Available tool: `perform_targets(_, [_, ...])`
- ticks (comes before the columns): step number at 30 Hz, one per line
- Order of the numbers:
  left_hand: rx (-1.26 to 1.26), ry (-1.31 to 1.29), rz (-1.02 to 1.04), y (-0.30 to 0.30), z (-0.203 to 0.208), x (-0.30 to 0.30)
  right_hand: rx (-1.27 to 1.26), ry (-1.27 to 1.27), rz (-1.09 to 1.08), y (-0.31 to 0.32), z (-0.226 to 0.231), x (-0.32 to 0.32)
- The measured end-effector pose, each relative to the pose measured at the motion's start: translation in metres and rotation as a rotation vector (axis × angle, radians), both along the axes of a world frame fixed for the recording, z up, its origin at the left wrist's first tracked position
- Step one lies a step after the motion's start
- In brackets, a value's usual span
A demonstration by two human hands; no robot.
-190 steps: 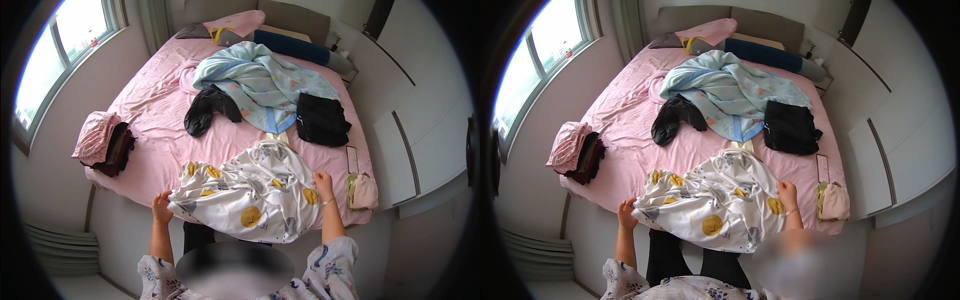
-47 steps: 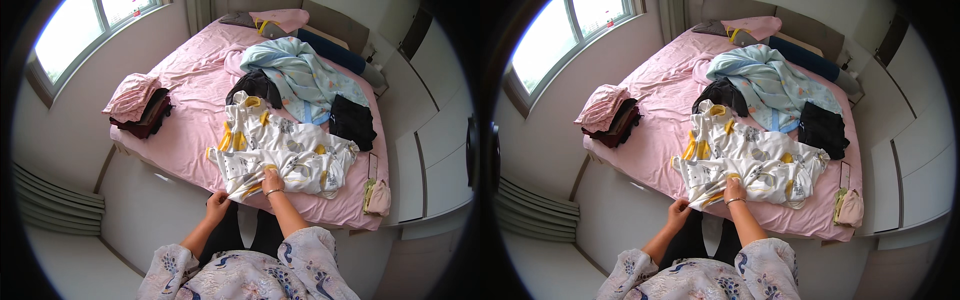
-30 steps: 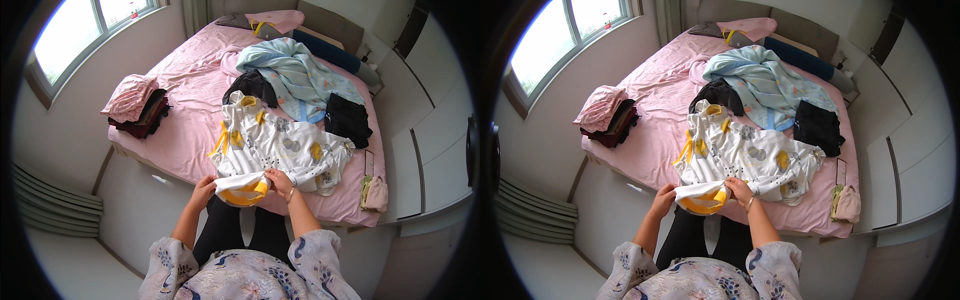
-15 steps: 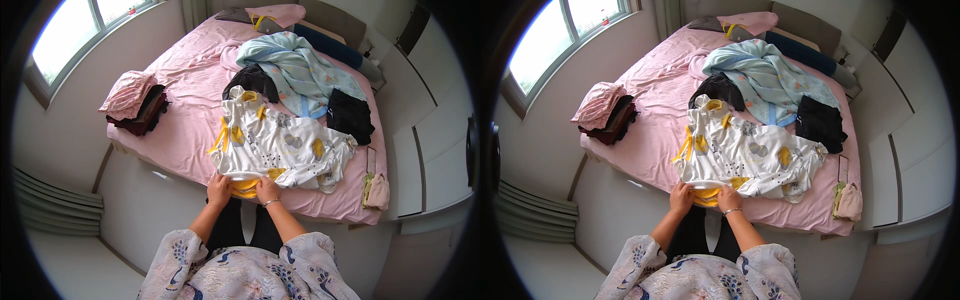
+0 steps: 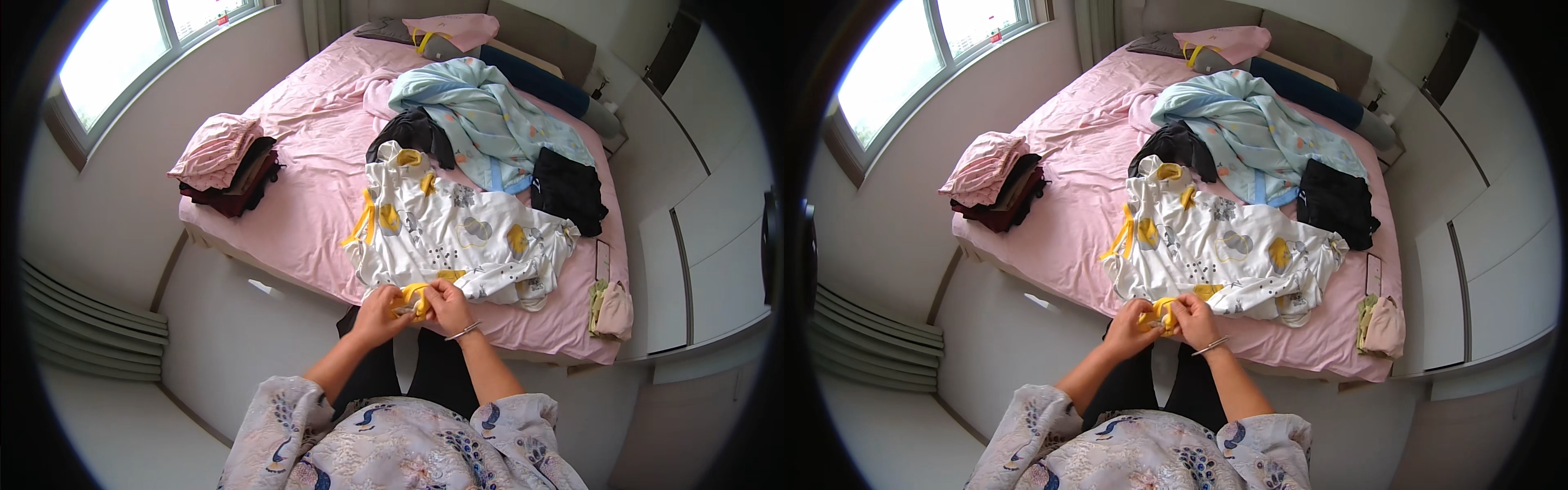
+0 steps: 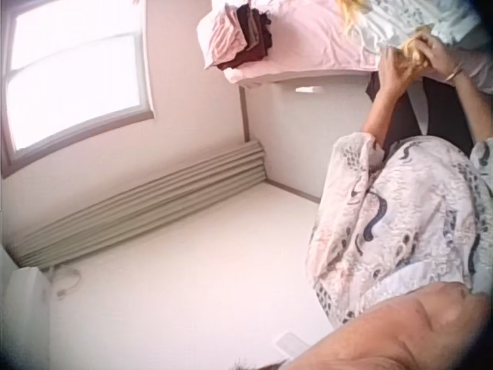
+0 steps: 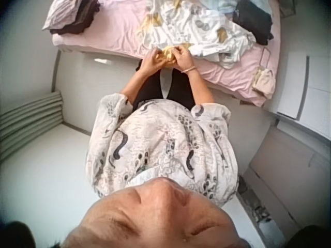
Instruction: The person folds a pink patterned pajama set and a white pajama top with yellow trim on a bed. They smooth and fold each garment by hand, then place the folded items into a neat stack on the left side of the bed.
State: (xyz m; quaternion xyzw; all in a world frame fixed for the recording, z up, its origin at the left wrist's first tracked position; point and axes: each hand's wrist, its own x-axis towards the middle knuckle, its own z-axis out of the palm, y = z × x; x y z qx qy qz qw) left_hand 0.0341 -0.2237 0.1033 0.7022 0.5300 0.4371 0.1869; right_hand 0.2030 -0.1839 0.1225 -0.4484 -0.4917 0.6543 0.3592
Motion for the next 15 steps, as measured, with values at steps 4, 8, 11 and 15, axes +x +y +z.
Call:
perform_targets(4, [0.036, -0.058, 0.253, -0.008, -0.009, 0.008, 0.141, -0.104, 0.149, -0.03, 0.039, -0.015])
perform_targets(8, [0.054, -0.039, 0.321, -0.019, -0.01, -0.019, 0.239, -0.232, 0.155, -0.052, 0.052, -0.003])
perform_targets(11, [0.052, -0.108, 0.431, -0.026, -0.017, -0.05, 0.205, -0.261, 0.179, -0.066, 0.051, 0.009])
perform_targets(15, [0.044, -0.257, 0.466, -0.047, 0.01, -0.074, 0.541, -0.479, 0.167, -0.077, 0.031, 0.019])
